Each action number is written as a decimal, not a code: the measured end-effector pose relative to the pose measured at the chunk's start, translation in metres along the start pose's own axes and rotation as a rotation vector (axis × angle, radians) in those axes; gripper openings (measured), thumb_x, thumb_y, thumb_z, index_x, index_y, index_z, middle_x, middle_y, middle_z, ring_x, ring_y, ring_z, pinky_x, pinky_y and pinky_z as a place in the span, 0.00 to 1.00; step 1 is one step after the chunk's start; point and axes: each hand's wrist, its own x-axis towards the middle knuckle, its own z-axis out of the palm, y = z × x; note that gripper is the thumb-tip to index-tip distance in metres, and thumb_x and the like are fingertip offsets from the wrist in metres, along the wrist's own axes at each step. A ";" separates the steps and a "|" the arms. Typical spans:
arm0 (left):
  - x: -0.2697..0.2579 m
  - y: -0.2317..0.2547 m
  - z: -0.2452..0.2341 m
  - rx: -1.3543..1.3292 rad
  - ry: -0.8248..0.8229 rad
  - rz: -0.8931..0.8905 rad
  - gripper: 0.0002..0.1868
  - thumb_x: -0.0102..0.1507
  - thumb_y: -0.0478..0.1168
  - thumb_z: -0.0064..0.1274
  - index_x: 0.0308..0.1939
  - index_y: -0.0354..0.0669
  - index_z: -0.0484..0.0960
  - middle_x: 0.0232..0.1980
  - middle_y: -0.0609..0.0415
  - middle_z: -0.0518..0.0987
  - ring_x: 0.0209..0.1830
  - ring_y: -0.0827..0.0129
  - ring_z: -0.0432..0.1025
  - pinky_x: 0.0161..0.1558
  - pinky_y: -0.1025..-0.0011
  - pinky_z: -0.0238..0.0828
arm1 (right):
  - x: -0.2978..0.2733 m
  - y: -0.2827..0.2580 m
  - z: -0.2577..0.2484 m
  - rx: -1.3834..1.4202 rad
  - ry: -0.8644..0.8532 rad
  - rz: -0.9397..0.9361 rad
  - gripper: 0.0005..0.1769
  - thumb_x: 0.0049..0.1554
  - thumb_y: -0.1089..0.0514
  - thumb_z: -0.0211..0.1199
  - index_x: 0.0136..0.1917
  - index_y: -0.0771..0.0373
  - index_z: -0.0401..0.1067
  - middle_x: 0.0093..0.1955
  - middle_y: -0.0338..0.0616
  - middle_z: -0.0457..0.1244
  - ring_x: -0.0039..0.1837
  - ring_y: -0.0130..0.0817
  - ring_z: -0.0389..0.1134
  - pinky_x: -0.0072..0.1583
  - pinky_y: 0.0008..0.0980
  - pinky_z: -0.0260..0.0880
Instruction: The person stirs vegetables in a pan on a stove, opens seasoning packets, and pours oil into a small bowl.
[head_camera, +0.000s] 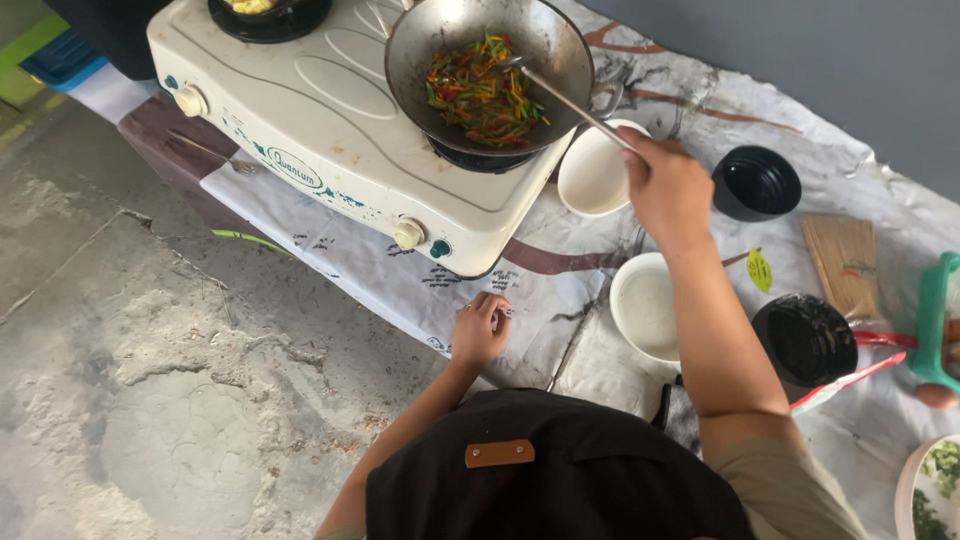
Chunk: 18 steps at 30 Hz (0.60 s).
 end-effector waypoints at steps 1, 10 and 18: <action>0.001 0.000 0.001 0.000 0.000 -0.002 0.09 0.58 0.32 0.55 0.41 0.48 0.77 0.41 0.57 0.79 0.32 0.60 0.75 0.41 0.60 0.69 | -0.001 0.000 0.002 0.000 -0.002 0.010 0.15 0.66 0.54 0.63 0.65 0.48 0.79 0.50 0.52 0.70 0.47 0.56 0.71 0.48 0.49 0.70; 0.000 -0.001 0.000 -0.011 0.019 0.017 0.10 0.58 0.31 0.56 0.42 0.47 0.77 0.41 0.57 0.79 0.32 0.61 0.75 0.42 0.61 0.69 | 0.030 0.005 0.021 0.068 -0.039 0.141 0.15 0.68 0.53 0.61 0.67 0.49 0.77 0.47 0.56 0.70 0.50 0.57 0.71 0.52 0.51 0.71; -0.003 0.000 -0.001 -0.052 0.026 -0.029 0.09 0.59 0.32 0.55 0.42 0.47 0.77 0.43 0.57 0.80 0.33 0.61 0.75 0.41 0.62 0.70 | 0.046 0.002 0.073 0.167 -0.054 0.175 0.16 0.67 0.55 0.60 0.67 0.49 0.76 0.51 0.55 0.70 0.51 0.57 0.71 0.53 0.49 0.71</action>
